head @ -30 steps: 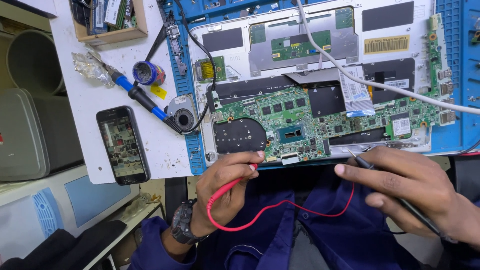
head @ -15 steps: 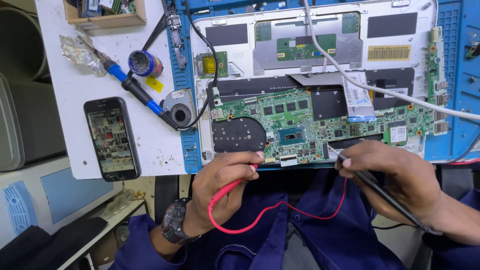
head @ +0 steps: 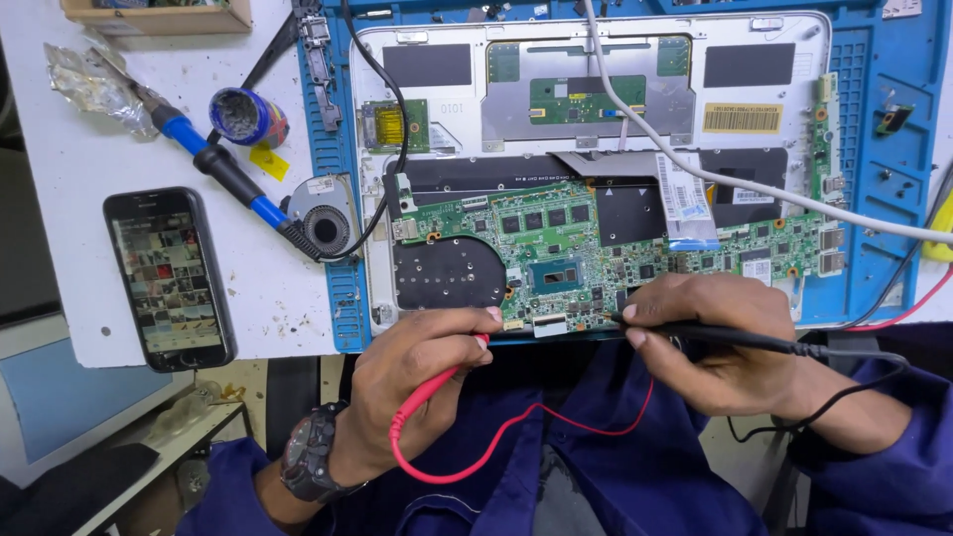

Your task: Testing a laptop motherboard using a multimeter while referencing a circuit diagram on a smartphone

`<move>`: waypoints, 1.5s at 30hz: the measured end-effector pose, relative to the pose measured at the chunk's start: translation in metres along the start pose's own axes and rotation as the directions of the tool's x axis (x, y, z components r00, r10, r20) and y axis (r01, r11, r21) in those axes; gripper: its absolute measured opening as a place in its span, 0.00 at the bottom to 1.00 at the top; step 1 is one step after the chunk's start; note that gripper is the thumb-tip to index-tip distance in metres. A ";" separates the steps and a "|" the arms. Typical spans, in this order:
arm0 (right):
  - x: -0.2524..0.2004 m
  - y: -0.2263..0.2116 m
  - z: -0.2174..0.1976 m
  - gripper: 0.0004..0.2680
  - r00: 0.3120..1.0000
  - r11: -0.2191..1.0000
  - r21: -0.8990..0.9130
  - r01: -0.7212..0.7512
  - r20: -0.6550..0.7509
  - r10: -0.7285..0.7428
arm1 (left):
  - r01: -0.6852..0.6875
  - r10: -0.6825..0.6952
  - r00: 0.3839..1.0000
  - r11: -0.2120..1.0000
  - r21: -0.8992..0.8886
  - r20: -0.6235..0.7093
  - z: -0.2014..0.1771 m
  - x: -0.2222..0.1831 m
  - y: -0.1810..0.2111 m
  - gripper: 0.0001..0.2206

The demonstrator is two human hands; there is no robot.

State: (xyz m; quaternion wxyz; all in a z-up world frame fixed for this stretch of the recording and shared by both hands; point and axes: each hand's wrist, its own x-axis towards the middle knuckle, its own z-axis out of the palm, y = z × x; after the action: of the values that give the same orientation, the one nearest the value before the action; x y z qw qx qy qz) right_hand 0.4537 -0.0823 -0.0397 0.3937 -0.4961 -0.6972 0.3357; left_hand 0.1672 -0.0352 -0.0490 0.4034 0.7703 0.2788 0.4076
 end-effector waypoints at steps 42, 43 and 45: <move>0.013 -0.004 0.000 0.01 0.984 0.989 0.034 0.143 0.102 -0.146 | -0.013 0.013 1.000 1.000 0.011 -0.005 0.000 0.002 -0.001 0.05; 0.012 -0.004 0.000 0.01 0.984 0.989 0.033 0.144 0.102 -0.147 | -0.014 0.014 1.000 1.000 0.011 -0.005 0.000 0.001 -0.001 0.05; 0.010 -0.003 0.001 0.01 0.988 0.990 0.053 0.133 0.072 -0.137 | -0.009 0.009 1.000 1.000 0.012 -0.006 0.000 0.001 -0.001 0.06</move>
State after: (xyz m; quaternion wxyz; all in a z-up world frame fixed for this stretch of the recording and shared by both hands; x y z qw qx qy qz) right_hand 0.4493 -0.0734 -0.0353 0.4007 -0.4252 -0.7353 0.3436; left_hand 0.1674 -0.0341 -0.0499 0.3960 0.7728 0.2788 0.4100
